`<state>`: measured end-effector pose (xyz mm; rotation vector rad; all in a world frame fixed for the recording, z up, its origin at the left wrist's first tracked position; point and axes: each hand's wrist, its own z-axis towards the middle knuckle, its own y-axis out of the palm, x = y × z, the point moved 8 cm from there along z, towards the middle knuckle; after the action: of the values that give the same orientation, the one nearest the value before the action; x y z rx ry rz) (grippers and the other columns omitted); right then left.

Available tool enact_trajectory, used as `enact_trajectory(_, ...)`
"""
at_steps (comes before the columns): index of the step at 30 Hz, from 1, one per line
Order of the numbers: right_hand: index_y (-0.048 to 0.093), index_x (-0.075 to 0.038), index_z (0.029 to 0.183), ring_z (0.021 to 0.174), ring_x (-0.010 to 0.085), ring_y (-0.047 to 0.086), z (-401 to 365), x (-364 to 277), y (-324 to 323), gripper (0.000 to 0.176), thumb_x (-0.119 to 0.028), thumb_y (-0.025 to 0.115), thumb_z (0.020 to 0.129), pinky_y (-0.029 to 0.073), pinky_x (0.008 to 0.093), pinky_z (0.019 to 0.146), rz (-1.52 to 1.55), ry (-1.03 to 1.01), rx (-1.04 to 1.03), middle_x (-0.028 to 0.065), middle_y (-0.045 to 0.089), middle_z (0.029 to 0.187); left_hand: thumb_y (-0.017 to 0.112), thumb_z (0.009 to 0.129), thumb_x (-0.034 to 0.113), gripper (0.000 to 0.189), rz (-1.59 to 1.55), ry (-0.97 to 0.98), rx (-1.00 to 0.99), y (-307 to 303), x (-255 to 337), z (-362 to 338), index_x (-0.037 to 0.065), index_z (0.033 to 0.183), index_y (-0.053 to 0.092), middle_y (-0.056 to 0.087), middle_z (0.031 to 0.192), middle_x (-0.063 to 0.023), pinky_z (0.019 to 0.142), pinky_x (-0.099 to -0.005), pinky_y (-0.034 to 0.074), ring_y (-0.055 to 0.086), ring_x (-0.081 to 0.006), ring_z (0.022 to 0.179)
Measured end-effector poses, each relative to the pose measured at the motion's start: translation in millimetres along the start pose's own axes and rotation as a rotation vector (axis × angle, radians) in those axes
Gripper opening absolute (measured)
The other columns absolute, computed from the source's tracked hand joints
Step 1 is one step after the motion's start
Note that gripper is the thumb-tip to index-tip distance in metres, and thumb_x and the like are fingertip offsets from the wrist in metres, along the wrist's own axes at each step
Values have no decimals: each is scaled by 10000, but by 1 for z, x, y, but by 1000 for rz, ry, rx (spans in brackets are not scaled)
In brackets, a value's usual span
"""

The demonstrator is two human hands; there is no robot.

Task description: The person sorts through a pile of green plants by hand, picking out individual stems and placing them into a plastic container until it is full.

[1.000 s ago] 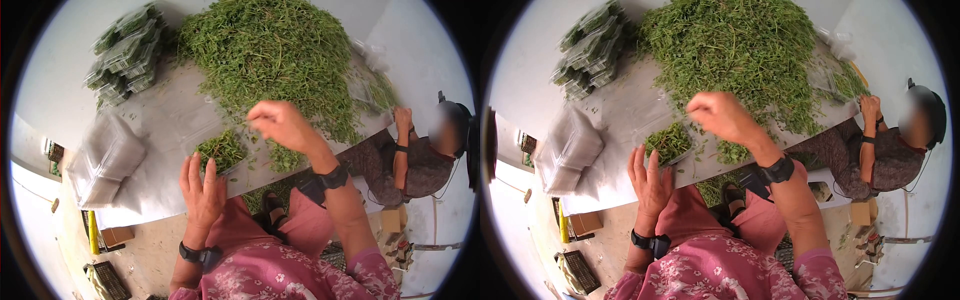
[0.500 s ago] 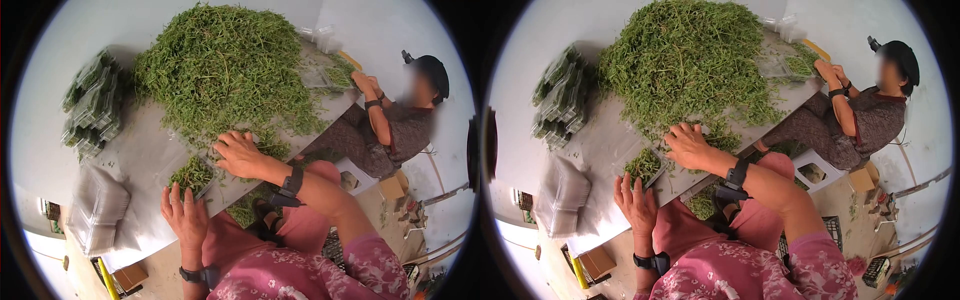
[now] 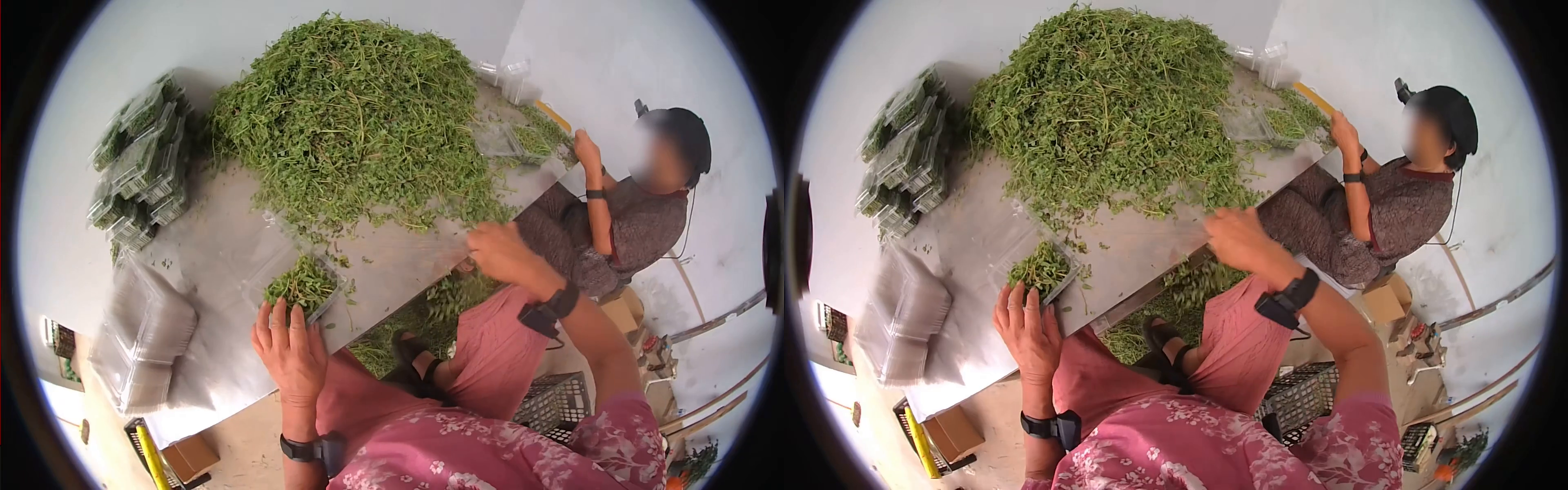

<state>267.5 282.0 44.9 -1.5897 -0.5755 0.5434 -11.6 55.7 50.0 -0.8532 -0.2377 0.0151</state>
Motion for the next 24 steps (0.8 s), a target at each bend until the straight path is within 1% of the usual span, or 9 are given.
enact_trajectory(6, 571, -44, 1283, 1122, 407, 566, 12, 78, -32, 575, -284, 793, 811, 434, 507, 963, 223, 231, 254, 220, 563, 1194, 685, 849, 98, 372, -4, 7, 10, -1, -1, 0, 1, 1205, 632, 585, 1321, -187, 1076, -568, 365, 489, -425, 1291)
enact_trajectory(7, 439, -80, 1462, 1198, 434, 528, 28, 97, -16, 776, -314, 795, 814, 461, 532, 964, 231, 191, 248, 214, 513, 1266, 687, 847, 100, 376, -3, 10, 12, 0, -1, -1, 2, 1206, 632, 586, 1318, -188, 1075, -568, 365, 492, -424, 1286)
enact_trajectory(10, 397, -78, 1489, 1194, 446, 521, 60, 96, -1, 803, -282, 799, 825, 466, 527, 964, 278, 115, 387, 229, 504, 1258, 694, 839, 105, 382, -4, 8, 14, 0, -2, -1, 5, 1203, 635, 591, 1311, -187, 1073, -566, 365, 499, -420, 1275)
enact_trajectory(13, 471, -56, 1432, 1180, 446, 525, 82, 71, 8, 681, -186, 775, 836, 475, 514, 948, 335, 182, 220, 241, 524, 1227, 701, 829, 106, 381, -7, 4, 23, 0, -3, -1, 7, 1192, 640, 596, 1302, -185, 1074, -563, 363, 504, -417, 1267)
enact_trajectory(16, 562, -36, 1331, 1168, 435, 540, 98, 34, 0, 518, -87, 724, 841, 481, 510, 933, 335, 109, 142, 248, 544, 1189, 705, 817, 101, 380, -11, 1, 31, -2, -2, 0, 3, 1179, 647, 598, 1294, -186, 1072, -557, 363, 511, -409, 1258)
enact_trajectory(17, 634, -10, 1195, 1078, 396, 586, 97, 18, -10, 357, -46, 680, 843, 492, 496, 888, 437, 123, 204, 225, 580, 1117, 706, 815, 100, 381, -10, 2, 29, -2, -2, 0, 1, 1179, 647, 599, 1293, -185, 1071, -556, 364, 512, -408, 1257)
enact_trajectory(20, 656, -6, 1119, 985, 305, 637, 109, -14, -27, 286, -55, 682, 838, 511, 421, 840, 676, -55, 246, 168, 650, 1071, 706, 814, 99, 384, -11, 3, 23, -1, -2, 0, -3, 1179, 645, 598, 1292, -184, 1070, -552, 365, 514, -407, 1254)
enact_trajectory(21, 668, 13, 1081, 915, 249, 663, 109, -25, -40, 229, -27, 655, 855, 522, 371, 786, 648, -102, 313, 139, 681, 1033, 706, 814, 99, 385, -13, 3, 21, -2, -2, 0, -4, 1180, 644, 598, 1292, -184, 1070, -551, 365, 514, -407, 1253)
enact_trajectory(24, 675, 14, 1052, 864, 200, 669, 104, -53, -69, 180, -60, 665, 887, 521, 352, 750, 576, -182, 380, 108, 706, 983, 701, 814, 94, 384, -5, 0, 12, -2, -1, 1, -5, 1180, 641, 598, 1292, -185, 1070, -550, 365, 515, -407, 1251)
